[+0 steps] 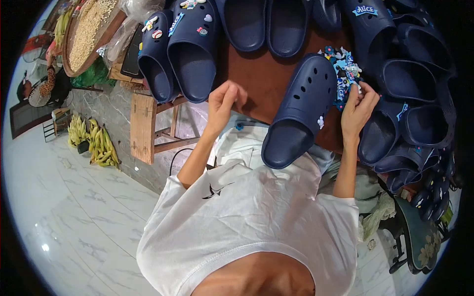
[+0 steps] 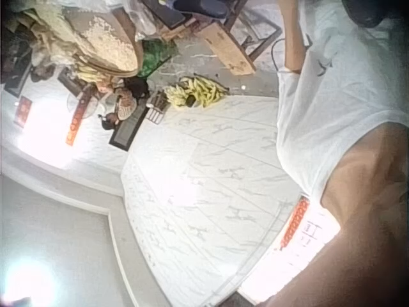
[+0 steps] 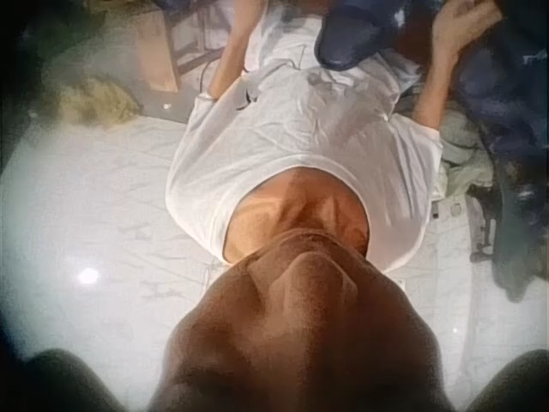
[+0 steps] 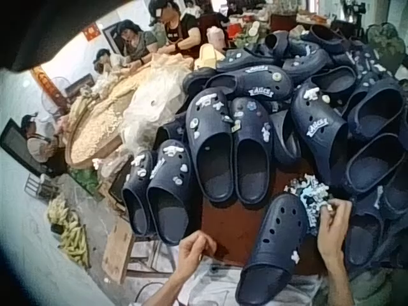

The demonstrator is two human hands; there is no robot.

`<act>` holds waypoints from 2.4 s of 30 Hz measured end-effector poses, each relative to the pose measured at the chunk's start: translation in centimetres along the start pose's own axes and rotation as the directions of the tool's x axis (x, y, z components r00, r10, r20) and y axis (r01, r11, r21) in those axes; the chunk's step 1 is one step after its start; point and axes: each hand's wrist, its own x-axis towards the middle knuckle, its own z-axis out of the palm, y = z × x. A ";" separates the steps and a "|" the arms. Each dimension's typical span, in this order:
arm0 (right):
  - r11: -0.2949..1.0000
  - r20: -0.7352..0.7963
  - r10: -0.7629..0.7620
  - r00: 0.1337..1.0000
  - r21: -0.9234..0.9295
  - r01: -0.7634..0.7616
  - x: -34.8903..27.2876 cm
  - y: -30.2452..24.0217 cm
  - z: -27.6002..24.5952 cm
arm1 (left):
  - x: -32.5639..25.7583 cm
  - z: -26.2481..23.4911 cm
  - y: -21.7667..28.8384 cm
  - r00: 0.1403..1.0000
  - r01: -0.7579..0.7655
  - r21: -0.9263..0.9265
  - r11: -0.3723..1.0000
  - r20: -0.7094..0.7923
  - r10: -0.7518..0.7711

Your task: Decorating clogs with various charms by inserting them into the holes.

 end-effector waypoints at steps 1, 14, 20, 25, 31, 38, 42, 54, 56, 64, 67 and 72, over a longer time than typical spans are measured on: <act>1.000 -0.001 0.000 1.000 -0.004 0.000 -0.5 -0.6 -0.3 | -0.5 -0.7 0.7 0.992 0.087 0.148 0.985 0.082 -0.100; 0.913 0.493 0.029 0.869 0.341 -0.225 -6.4 -3.6 -3.6 | -6.2 -0.9 -6.8 0.953 -0.061 0.850 0.523 0.206 -0.224; 0.902 0.472 0.025 0.881 0.370 -0.223 -6.9 -2.7 -3.4 | -1.6 0.4 5.8 0.812 0.025 0.731 0.682 0.383 -0.440; 0.907 0.475 -0.002 0.880 0.372 -0.199 -6.8 -3.0 -3.3 | 4.5 6.9 10.1 0.933 -0.206 0.518 0.830 0.361 0.006; 0.911 0.486 0.002 0.874 0.359 -0.202 -6.8 -3.2 -3.5 | 9.1 14.0 10.1 0.875 -0.466 0.521 0.715 0.389 0.287; 0.949 0.403 -0.092 0.911 0.314 -0.043 -7.2 -2.6 -3.2 | 3.8 10.9 7.7 0.780 -0.570 0.478 0.668 0.571 0.257; 0.935 0.355 -0.143 0.924 0.353 0.009 -7.4 -2.3 -2.6 | 0.9 10.3 5.1 0.795 -0.586 0.530 0.613 0.524 0.306; 0.899 0.319 -0.078 0.944 0.433 -0.072 -7.3 -1.4 -0.8 | 1.1 11.5 1.3 0.787 -0.615 0.523 0.590 0.356 0.504; 0.914 0.270 -0.040 0.962 0.398 -0.074 -7.5 -1.4 -0.1 | 1.3 11.5 1.0 0.780 -0.620 0.518 0.590 0.325 0.534; 0.950 0.126 -0.152 0.980 0.292 0.110 -7.0 -2.0 0.1 | 1.3 11.6 1.3 0.824 -0.563 0.504 0.655 0.286 0.489; 0.947 0.125 -0.138 0.983 0.307 0.094 -7.4 -1.6 0.4 | 1.3 11.5 1.6 0.836 -0.547 0.508 0.665 0.282 0.472; 0.943 0.091 -0.147 0.985 0.314 0.112 -7.8 -1.2 0.5 | 1.3 11.6 1.2 0.830 -0.555 0.513 0.655 0.289 0.477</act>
